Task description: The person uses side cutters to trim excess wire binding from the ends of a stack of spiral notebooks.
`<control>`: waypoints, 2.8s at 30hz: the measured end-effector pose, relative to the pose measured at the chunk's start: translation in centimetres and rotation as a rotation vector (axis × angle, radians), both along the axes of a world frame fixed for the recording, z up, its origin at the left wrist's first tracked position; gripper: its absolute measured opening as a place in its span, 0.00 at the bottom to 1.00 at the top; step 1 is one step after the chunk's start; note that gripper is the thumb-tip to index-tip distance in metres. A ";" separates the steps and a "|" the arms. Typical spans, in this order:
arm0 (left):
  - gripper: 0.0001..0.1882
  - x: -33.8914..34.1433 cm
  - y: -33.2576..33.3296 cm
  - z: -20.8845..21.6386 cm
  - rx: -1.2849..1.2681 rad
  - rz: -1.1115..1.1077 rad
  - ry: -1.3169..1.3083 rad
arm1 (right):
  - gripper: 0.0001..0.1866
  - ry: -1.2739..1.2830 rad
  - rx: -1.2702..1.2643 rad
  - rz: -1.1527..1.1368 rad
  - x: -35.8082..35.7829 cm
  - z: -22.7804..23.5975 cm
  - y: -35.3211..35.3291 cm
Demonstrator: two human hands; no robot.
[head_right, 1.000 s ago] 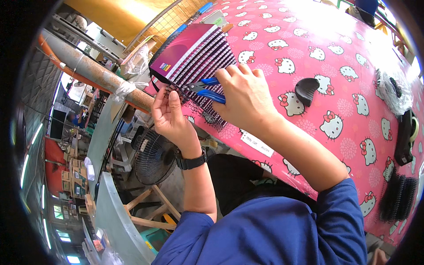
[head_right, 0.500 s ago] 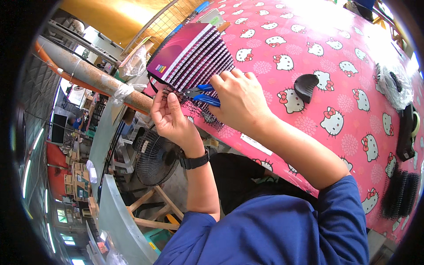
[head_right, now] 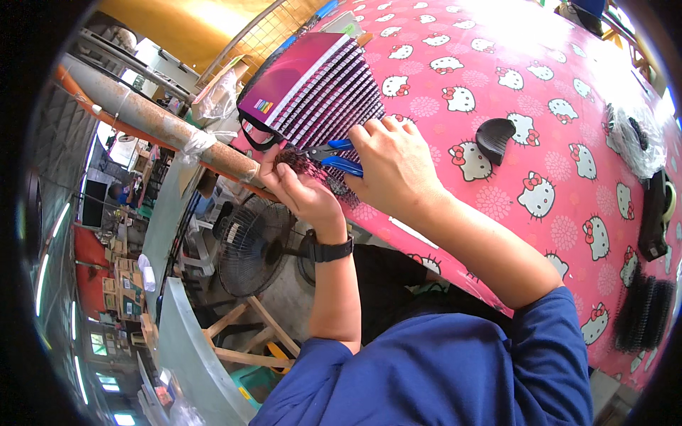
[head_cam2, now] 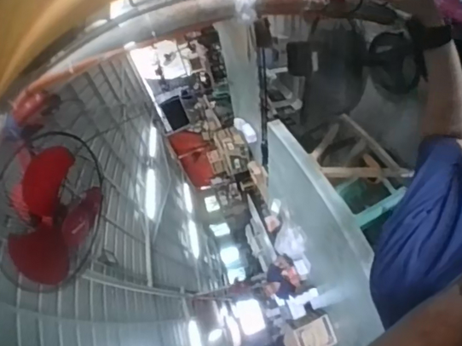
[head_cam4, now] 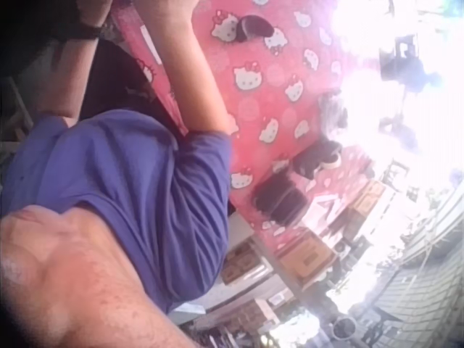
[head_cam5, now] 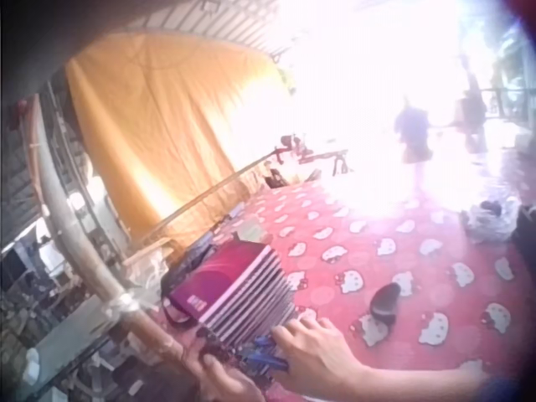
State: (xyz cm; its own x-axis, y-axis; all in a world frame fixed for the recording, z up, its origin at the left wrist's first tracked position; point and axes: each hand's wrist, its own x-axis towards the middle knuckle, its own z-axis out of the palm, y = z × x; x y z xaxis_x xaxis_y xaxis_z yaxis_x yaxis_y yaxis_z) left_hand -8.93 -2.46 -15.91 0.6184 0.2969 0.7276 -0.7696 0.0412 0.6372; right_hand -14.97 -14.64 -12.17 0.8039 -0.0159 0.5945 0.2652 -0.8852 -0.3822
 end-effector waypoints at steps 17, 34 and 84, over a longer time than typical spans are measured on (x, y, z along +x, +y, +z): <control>0.15 1.4 0.1 -0.8 0.289 0.331 -0.058 | 0.20 0.085 -0.005 0.013 0.0 -0.9 0.2; 0.14 1.3 -0.1 -0.5 0.267 0.360 -0.081 | 0.15 0.161 0.077 0.027 0.5 -1.7 0.1; 0.17 0.3 13.5 -31.8 0.259 -0.069 0.916 | 0.08 -0.124 1.733 -0.362 -21.6 -6.9 -15.5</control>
State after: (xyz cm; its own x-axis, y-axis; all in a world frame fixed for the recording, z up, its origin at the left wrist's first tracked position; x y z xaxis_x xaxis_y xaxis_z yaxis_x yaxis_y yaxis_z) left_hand -8.64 11.06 -47.75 0.9906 0.1361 -0.0100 0.0318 -0.1589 0.9868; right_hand -36.60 -30.10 -19.08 0.5742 -0.7816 -0.2435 0.2642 0.4585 -0.8485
